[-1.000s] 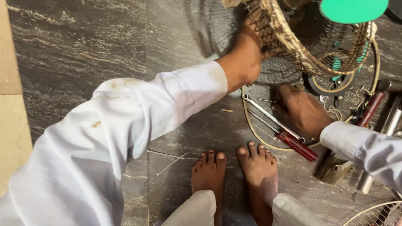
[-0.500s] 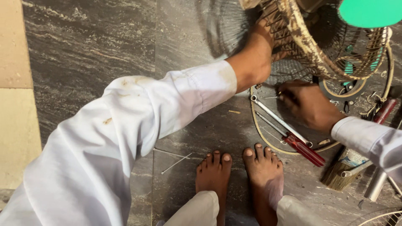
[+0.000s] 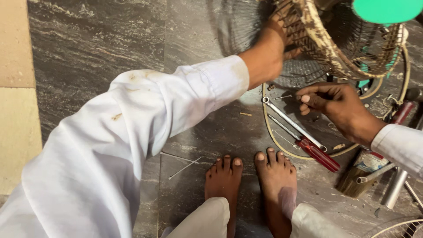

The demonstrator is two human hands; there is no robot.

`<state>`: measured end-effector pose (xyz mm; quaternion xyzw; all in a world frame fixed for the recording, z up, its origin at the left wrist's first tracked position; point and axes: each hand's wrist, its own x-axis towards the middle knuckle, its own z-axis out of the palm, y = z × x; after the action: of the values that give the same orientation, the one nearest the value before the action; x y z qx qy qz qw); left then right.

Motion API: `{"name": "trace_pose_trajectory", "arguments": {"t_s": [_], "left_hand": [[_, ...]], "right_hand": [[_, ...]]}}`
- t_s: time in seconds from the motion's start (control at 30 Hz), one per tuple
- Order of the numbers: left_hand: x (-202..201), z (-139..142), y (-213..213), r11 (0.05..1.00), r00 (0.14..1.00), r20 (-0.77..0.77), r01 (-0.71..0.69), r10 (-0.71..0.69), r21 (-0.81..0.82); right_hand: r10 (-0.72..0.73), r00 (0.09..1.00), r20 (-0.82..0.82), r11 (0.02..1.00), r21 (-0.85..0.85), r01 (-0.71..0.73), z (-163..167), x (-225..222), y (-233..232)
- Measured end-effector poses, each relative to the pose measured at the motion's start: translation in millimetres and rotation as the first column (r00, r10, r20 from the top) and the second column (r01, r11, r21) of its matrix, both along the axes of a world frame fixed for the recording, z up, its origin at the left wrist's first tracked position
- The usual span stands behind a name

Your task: The person reassembles a standing fan by attaching the front wire cage to the motor housing. They align the cage, insert screws, and tighten them by hand to secure the assembly.

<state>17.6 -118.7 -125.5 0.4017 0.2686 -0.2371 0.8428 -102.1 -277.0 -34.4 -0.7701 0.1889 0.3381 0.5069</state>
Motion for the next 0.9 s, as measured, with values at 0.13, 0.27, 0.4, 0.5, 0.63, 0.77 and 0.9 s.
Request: {"name": "trace_pose_trajectory", "arguments": {"t_s": [0.13,0.27,0.4,0.5,0.63,0.77,0.9], "left_hand": [[-1.3,10.7,11.9,0.999,0.999,0.019,0.036,-0.037,0.007],[-3.3,16.6,20.7,0.994,0.993,0.08,0.083,-0.089,0.068],[-3.6,17.8,23.8,0.997,0.994,0.077,0.069,-0.071,0.034],[-1.8,16.1,24.5,0.999,0.997,0.052,0.048,-0.049,0.014],[1.7,10.8,22.9,0.999,0.998,0.046,0.039,-0.039,0.004],[4.5,6.2,22.2,1.0,1.0,0.022,0.002,-0.002,-0.01],[5.2,8.2,27.1,1.0,1.0,0.005,0.024,-0.024,0.019]], "right_hand": [[-0.032,0.999,0.007,0.998,0.062,0.032,8.2,-11.7,-13.4],[-0.042,0.999,0.003,0.998,0.039,0.042,9.3,-25.3,-24.5],[-0.043,0.999,-0.016,0.999,0.018,0.043,9.7,-33.6,-33.7],[-0.015,1.0,-0.014,0.999,-0.047,0.015,10.6,-35.0,-38.2],[-0.043,0.999,-0.016,0.997,-0.063,0.042,13.2,-35.0,-41.2],[-0.048,0.997,-0.059,0.997,-0.07,0.044,14.7,-34.6,-40.3],[-0.051,0.994,-0.098,0.996,-0.079,0.043,15.1,-34.0,-37.2]]}}
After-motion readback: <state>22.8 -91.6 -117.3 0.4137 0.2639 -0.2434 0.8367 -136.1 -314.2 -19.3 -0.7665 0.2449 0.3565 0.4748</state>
